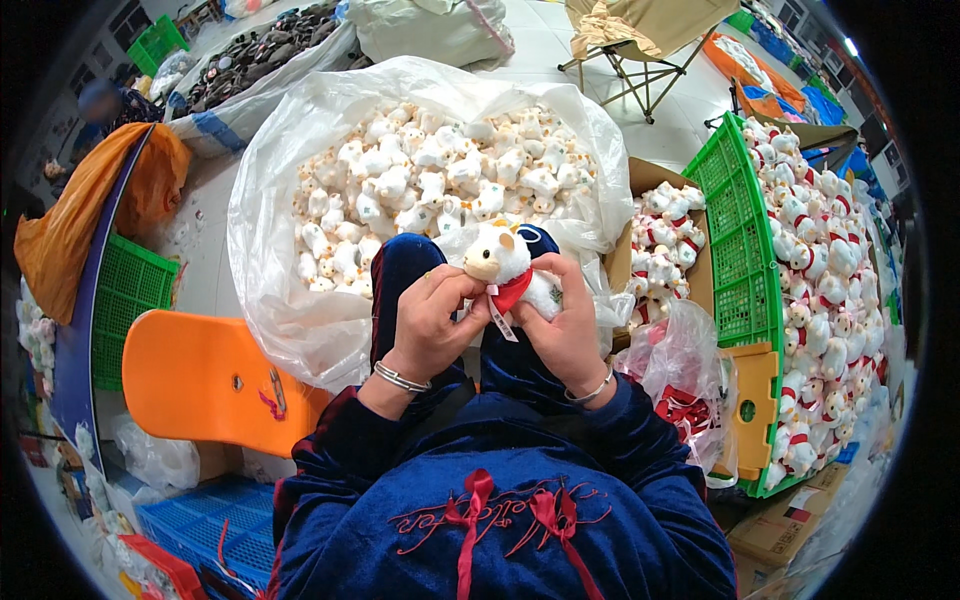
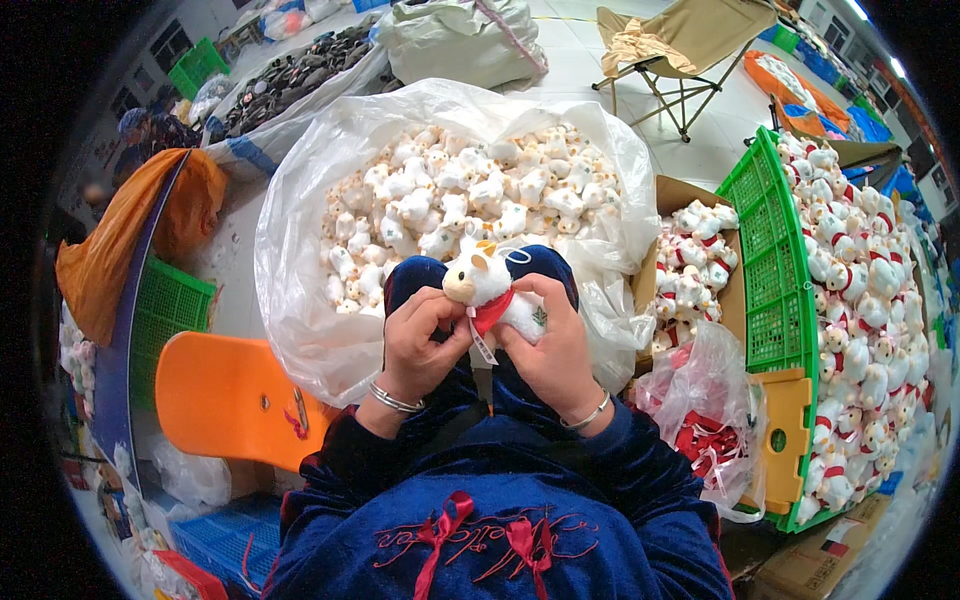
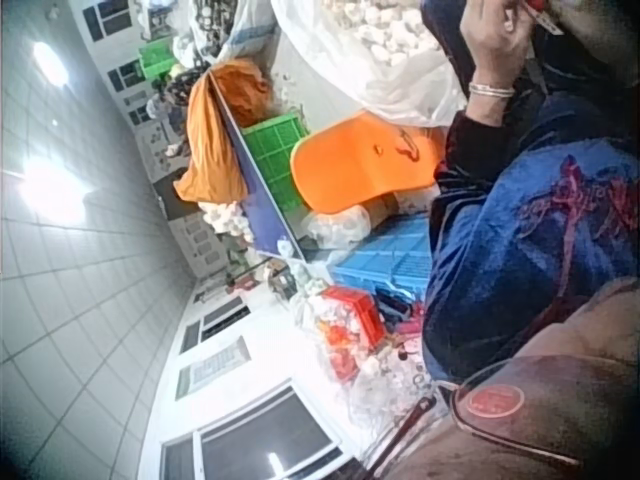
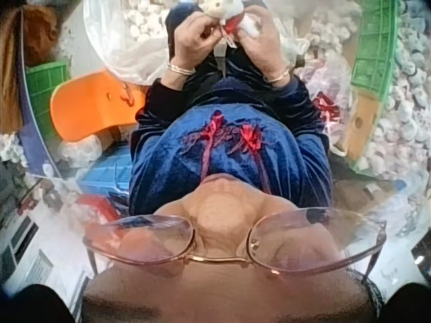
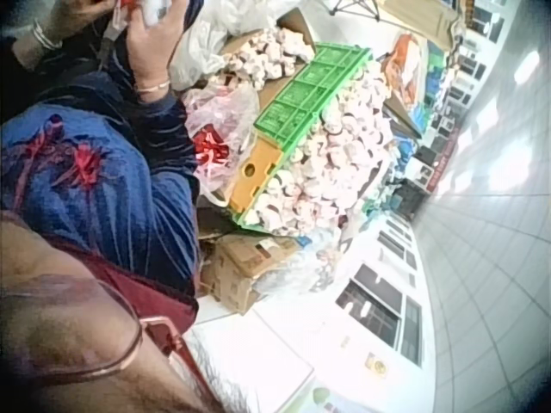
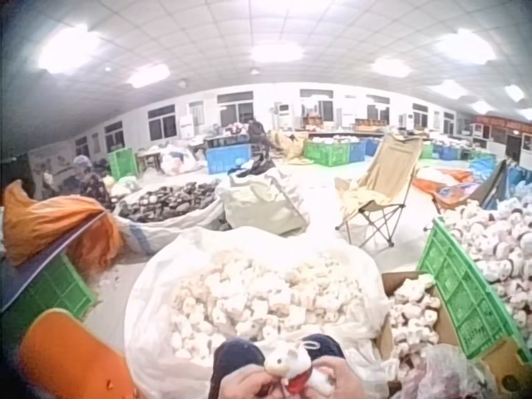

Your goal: The person sits on the floor and ties red ribbons around the necks of small white plush toys. They pick up each toy, wrap the ribbon, and adjust it before placing the finished toy into a nearby green crate.

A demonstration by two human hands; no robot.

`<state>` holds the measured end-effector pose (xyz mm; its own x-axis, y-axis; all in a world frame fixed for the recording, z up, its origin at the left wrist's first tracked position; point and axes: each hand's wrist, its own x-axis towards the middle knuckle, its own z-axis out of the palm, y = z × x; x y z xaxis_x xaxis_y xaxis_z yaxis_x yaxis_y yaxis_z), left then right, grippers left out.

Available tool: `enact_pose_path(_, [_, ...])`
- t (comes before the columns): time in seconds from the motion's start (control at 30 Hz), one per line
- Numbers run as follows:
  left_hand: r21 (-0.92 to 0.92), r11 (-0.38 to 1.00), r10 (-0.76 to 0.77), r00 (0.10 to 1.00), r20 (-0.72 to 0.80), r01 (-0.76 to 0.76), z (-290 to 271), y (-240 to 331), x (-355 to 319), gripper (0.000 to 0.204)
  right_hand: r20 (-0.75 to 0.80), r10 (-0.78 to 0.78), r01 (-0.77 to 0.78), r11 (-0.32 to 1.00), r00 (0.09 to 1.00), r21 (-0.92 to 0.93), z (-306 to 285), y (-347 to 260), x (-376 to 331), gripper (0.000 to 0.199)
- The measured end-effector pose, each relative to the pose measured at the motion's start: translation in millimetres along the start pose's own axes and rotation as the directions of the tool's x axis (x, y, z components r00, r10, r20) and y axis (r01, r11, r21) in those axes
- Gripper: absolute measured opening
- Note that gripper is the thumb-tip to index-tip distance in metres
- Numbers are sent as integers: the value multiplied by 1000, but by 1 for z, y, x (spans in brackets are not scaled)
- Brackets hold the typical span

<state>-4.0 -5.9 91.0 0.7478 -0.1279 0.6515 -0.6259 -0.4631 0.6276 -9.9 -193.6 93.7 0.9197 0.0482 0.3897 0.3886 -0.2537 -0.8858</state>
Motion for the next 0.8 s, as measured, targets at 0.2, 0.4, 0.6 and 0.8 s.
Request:
enact_pose_path(0.2, [-3,997,-82,997,-12,82,4,0,0,18,27,-273,275,958,962,-88,-2,6,8,46])
enact_pose_path(0.4, [-30,997,-65,996,64,67,5,-8,-6,21,72,-185,193,972,980,-131,-8,9,8,40])
enact_pose_path(0.6, [-291,817,-443,865,236,498,-29,-4,13,45,168,-258,277,956,951,-99,-16,3,8,47])
enact_pose_path(0.8, [-111,896,-380,871,310,430,-19,9,21,53,221,-344,398,873,912,-281,-18,-1,13,36])
